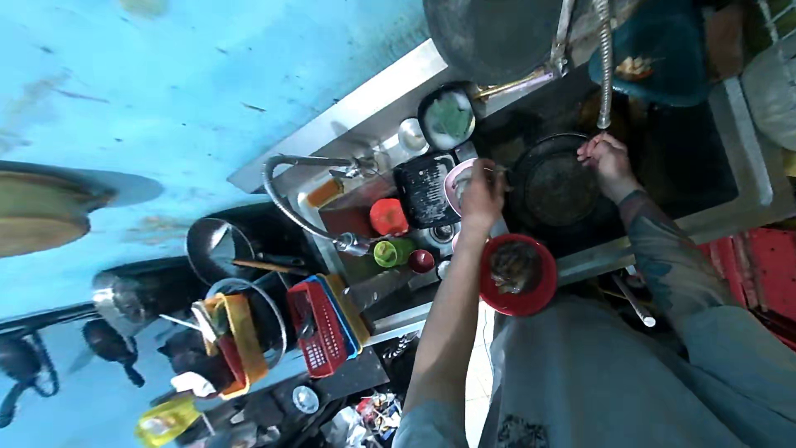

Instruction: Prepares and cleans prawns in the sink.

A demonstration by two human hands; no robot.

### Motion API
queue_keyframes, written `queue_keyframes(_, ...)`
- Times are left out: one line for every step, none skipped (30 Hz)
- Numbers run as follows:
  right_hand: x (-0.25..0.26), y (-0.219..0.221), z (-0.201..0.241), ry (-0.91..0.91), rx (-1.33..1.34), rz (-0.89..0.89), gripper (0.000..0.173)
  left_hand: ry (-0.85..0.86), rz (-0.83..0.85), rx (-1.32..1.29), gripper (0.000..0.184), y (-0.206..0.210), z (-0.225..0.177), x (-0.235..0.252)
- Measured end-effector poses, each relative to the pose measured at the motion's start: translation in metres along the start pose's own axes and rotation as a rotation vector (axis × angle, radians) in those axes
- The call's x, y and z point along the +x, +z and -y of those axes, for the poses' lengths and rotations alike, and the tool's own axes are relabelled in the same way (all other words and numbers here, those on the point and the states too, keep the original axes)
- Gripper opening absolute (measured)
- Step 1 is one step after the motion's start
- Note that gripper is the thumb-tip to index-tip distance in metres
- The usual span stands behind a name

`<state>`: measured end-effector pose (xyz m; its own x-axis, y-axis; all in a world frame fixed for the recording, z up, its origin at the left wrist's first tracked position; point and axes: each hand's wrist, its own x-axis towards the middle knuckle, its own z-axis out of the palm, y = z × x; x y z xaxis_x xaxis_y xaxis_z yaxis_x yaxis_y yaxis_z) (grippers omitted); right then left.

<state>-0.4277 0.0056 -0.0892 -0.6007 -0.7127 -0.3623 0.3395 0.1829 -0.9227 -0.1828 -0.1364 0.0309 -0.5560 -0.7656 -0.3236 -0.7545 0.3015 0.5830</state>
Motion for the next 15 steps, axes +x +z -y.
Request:
queue_keyframes(0.001, 0.0, -0.001, 0.027, 0.019, 0.014, 0.028, -0.022, -0.017, -0.001, 0.042, -0.005, 0.014, 0.002)
queue_keyframes(0.002, 0.001, -0.002, 0.054, 0.03, 0.028, 0.027, -0.05, -0.014, -0.006, 0.042, -0.009, 0.025, 0.005)
queue_keyframes(0.003, 0.002, -0.003, 0.072, 0.04, 0.047, 0.025, -0.086, 0.004, -0.018, 0.042, -0.012, 0.034, 0.007)
queue_keyframes(0.001, 0.004, -0.002, 0.089, 0.052, 0.066, 0.024, -0.116, 0.027, -0.025, 0.042, -0.013, 0.041, 0.009)
queue_keyframes(0.0, 0.005, -0.003, 0.103, 0.072, 0.072, 0.023, -0.133, 0.04, -0.017, 0.042, -0.013, 0.047, 0.01)
queue_keyframes(0.0, 0.007, -0.003, 0.117, 0.088, 0.06, 0.025, -0.139, 0.044, 0.014, 0.041, -0.013, 0.052, 0.012)
queue_keyframes(0.0, 0.01, -0.002, 0.143, 0.085, 0.042, 0.03, -0.14, 0.034, 0.048, 0.039, -0.012, 0.056, 0.013)
queue_keyframes(-0.001, 0.012, 0.0, 0.171, 0.075, 0.024, 0.032, -0.142, 0.016, 0.076, 0.039, -0.012, 0.058, 0.012)
queue_keyframes(-0.001, 0.014, 0.003, 0.196, 0.06, -0.004, 0.033, -0.143, -0.008, 0.1, 0.04, -0.013, 0.058, 0.009)
queue_keyframes(-0.001, 0.014, 0.003, 0.216, 0.037, -0.019, 0.033, -0.14, -0.039, 0.118, 0.04, -0.016, 0.055, 0.004)
queue_keyframes(-0.003, 0.015, 0.003, 0.237, 0.016, -0.026, 0.034, -0.131, -0.083, 0.127, 0.04, -0.017, 0.053, -0.004)
queue_keyframes(-0.005, 0.015, 0.002, 0.253, -0.011, -0.032, 0.036, -0.106, -0.13, 0.136, 0.04, -0.019, 0.051, -0.013)
queue_keyframes(-0.006, 0.015, 0.002, 0.264, -0.047, -0.033, 0.038, -0.076, -0.166, 0.128, 0.04, -0.02, 0.047, -0.025)
queue_keyframes(-0.008, 0.014, 0.0, 0.279, -0.102, -0.031, 0.039, -0.056, -0.168, 0.113, 0.04, -0.021, 0.043, -0.041)
queue_keyframes(-0.01, 0.013, -0.003, 0.288, -0.178, -0.02, 0.041, -0.036, -0.139, 0.098, 0.04, -0.021, 0.038, -0.058)
